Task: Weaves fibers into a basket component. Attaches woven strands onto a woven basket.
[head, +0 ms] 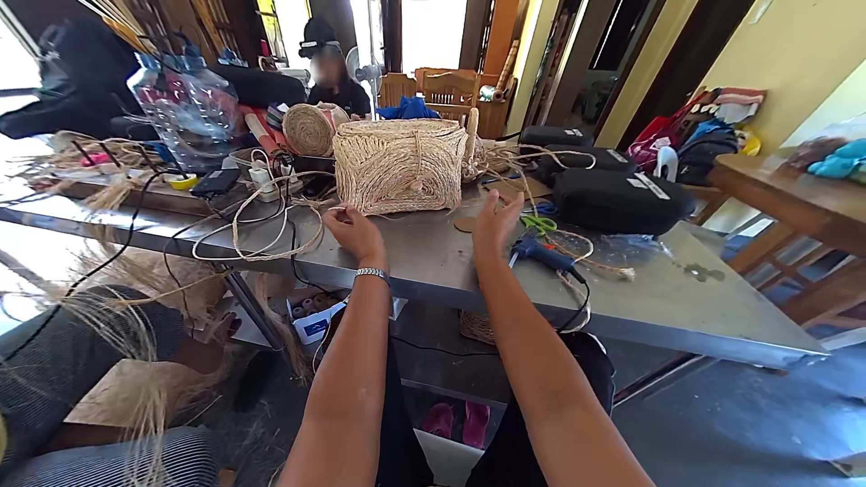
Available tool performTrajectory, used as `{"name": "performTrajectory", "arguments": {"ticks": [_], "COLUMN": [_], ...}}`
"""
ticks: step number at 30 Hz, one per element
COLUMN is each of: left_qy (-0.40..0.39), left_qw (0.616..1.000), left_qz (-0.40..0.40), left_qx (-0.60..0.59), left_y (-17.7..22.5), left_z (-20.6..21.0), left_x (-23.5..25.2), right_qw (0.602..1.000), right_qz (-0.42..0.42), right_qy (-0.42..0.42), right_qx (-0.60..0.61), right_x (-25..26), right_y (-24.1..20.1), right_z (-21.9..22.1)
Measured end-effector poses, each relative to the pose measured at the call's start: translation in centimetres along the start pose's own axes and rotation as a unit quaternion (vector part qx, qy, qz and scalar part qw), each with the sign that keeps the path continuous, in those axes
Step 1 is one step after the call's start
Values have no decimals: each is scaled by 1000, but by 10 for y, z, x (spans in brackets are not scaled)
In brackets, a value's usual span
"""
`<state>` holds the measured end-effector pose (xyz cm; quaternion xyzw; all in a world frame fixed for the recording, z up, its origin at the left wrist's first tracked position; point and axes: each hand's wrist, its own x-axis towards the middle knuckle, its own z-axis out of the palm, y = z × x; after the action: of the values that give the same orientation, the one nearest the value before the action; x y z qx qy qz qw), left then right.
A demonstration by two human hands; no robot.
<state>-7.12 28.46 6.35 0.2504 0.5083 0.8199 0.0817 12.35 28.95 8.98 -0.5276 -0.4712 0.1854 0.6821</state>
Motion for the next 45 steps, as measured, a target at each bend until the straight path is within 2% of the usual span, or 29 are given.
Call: {"name": "performTrajectory", "arguments": {"ticks": [2, 4, 7, 10, 12, 15, 24, 28, 38, 42, 45], "left_qy": [-34, -84, -212, -345, -382, -393, -401, -402, -415, -423, -423], "left_qw": [999, 990, 954, 897, 875, 872, 871, 874, 865, 875, 888], "left_qz": [33, 76, 120, 195, 227, 232, 229, 222, 174, 165, 121], "left_qx": [23, 80, 173, 198, 189, 180, 169, 161, 221, 165, 136], "left_y": [4, 7, 12, 17, 16, 16, 16, 13, 20, 0, 14], "left_z": [0, -4, -9, -3, 3, 2, 1, 0, -2, 12, -2], "left_x": [-3, -10, -21, -31, -35, -36, -34, -33, -33, -17, -27], "right_qw": [999, 993, 970, 943, 928, 923, 933, 936, 926, 919, 918], "right_qz": [39, 24, -112, -252, -272, -223, -250, -231, -226, -229, -214], "right_qy": [11, -32, -100, -174, -238, -301, -242, -237, -252, -277, -295], "right_qx": [-26, -109, -191, -130, -89, -93, -95, -118, -168, -162, -154], "right_x": [2, 0, -7, -14, -19, -22, -19, -18, -20, -18, -18], "right_y": [0, 0, 3, 9, 11, 11, 11, 11, 9, 12, 12], "right_z": [-1, -3, 1, 14, 21, 24, 20, 20, 18, 21, 21]}}
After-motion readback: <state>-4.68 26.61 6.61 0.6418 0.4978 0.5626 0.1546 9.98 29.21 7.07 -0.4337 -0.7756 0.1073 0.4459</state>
